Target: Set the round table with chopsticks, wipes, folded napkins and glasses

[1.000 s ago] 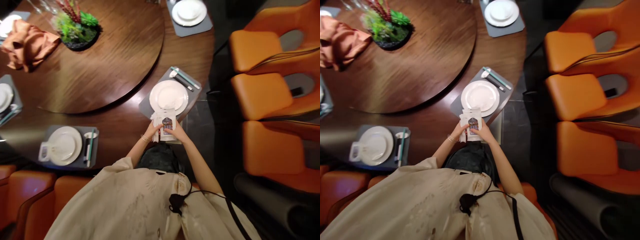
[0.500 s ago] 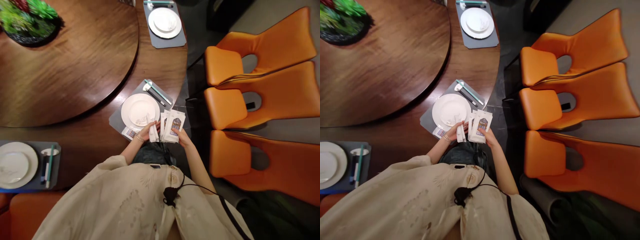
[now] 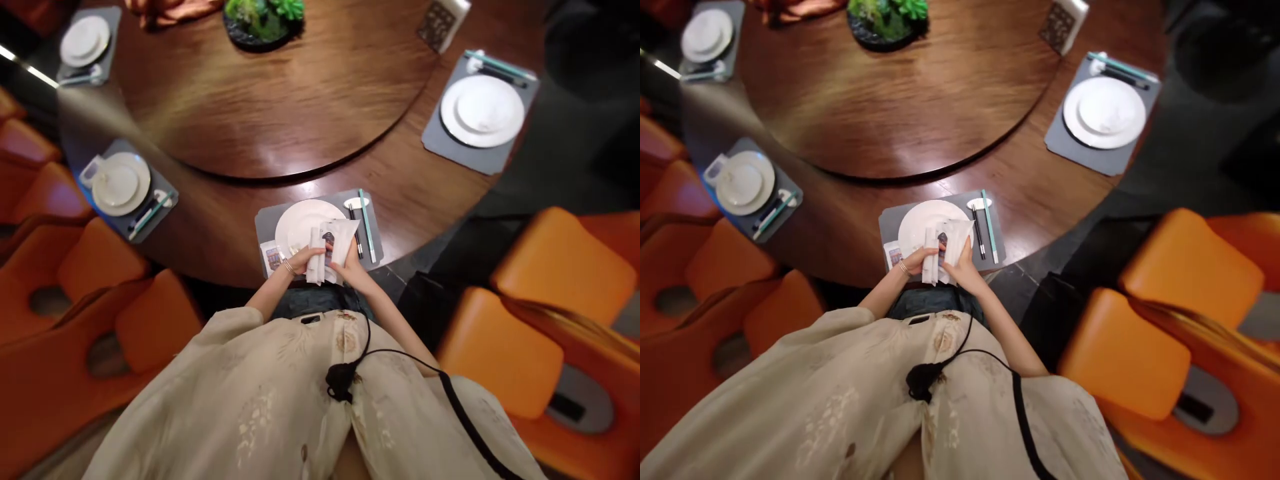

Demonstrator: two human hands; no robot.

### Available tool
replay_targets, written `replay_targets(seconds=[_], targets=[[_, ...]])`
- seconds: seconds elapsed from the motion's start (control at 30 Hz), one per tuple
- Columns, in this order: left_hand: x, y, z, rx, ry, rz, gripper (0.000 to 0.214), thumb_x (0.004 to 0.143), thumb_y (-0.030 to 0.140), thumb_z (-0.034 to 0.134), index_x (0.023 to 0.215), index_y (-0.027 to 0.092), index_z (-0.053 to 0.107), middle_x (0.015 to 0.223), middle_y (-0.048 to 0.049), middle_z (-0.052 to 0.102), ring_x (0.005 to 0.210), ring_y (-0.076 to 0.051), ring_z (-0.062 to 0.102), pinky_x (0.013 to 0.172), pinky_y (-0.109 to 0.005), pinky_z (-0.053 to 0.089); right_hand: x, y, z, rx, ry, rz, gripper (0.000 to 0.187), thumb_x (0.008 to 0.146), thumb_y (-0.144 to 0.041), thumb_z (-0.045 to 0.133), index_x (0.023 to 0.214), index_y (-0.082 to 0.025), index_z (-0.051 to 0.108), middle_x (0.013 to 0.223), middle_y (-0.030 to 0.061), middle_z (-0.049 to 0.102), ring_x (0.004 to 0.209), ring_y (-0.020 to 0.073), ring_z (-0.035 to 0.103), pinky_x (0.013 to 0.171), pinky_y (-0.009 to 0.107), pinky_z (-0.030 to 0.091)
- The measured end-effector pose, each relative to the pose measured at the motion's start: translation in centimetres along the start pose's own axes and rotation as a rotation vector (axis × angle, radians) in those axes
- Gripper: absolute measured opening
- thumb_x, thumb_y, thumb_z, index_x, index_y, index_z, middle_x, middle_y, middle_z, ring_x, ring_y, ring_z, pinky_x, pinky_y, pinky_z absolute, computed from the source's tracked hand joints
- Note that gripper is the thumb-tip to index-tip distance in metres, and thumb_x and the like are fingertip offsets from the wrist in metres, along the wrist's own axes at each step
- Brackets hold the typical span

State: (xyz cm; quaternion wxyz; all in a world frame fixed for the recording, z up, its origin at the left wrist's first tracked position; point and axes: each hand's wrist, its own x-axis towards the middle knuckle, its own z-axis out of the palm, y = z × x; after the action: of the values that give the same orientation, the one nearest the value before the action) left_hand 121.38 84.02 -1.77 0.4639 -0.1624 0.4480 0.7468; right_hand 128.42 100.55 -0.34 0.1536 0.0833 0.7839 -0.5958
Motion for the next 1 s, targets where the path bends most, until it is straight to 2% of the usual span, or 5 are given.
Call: replay_targets(seconds=[0.27, 0.33, 0.57, 0.8, 1.0], targets=[[-2.9, -5.8, -0.6, -0.345, 0.117, 0.07, 0.034, 0.054, 0.029, 0.082, 0.069, 0.016, 0.054, 0.057, 0.0027, 0.058, 0.05, -0.01, 0.055, 0.049, -0.019, 0.04, 2.9, -4.4, -9.3, -0.262, -0.199, -0.238, 0.043, 0.088, -0.054, 0.05, 0.114, -0.021, 0.062, 0.122, 0.0134, 0.058, 0.119, 0.0288, 0.054, 0.104, 0.049, 0.043], [-3.1, -7.2, -0.1, -0.333, 0.052, 0.044, 0.037, 0.053, 0.03, 0.083, 0.069, 0.016, 0.053, 0.057, 0.0022, 0.057, 0.049, -0.01, 0.054, 0.048, -0.02, 0.039, 5.3, -6.1, -8.8, -0.313, -0.222, -0.33, 0.038, 0.088, -0.05, 0.052, 0.108, -0.021, 0.067, 0.123, 0.0121, 0.06, 0.121, 0.0285, 0.053, 0.107, 0.047, 0.04], [-2.5, -9.3, 1.5, -0.273, -0.06, -0.033, 0.034, 0.06, 0.035, 0.079, 0.076, 0.015, 0.057, 0.061, -0.0001, 0.059, 0.051, -0.013, 0.054, 0.051, -0.023, 0.041, 10.2, -8.4, -3.6, -0.268, -1.133, -0.016, 0.046, 0.084, -0.057, 0.056, 0.106, -0.02, 0.071, 0.112, 0.0069, 0.07, 0.087, 0.0191, 0.068, 0.077, 0.031, 0.056], [-2.7, -6.6, 1.7, -0.176, -0.203, -0.003, 0.034, 0.057, 0.034, 0.082, 0.073, 0.015, 0.06, 0.065, -0.0011, 0.06, 0.053, -0.011, 0.052, 0.05, -0.022, 0.04, 11.7, -9.7, -1.7, -0.683, -1.209, -0.053, 0.04, 0.068, -0.057, 0.076, 0.063, -0.018, 0.065, 0.055, 0.0026, 0.063, 0.055, 0.0157, 0.06, 0.06, 0.029, 0.052], [-2.9, -4.5, 1.3, -0.076, -0.259, 0.018, 0.038, 0.049, 0.03, 0.086, 0.072, 0.013, 0.061, 0.071, -0.0036, 0.061, 0.06, -0.013, 0.055, 0.052, -0.023, 0.04, 13.4, -12.5, -4.2, -0.365, -0.987, -0.024, 0.037, 0.072, -0.051, 0.076, 0.08, -0.017, 0.064, 0.052, -0.0016, 0.058, 0.048, 0.011, 0.056, 0.053, 0.025, 0.049]])
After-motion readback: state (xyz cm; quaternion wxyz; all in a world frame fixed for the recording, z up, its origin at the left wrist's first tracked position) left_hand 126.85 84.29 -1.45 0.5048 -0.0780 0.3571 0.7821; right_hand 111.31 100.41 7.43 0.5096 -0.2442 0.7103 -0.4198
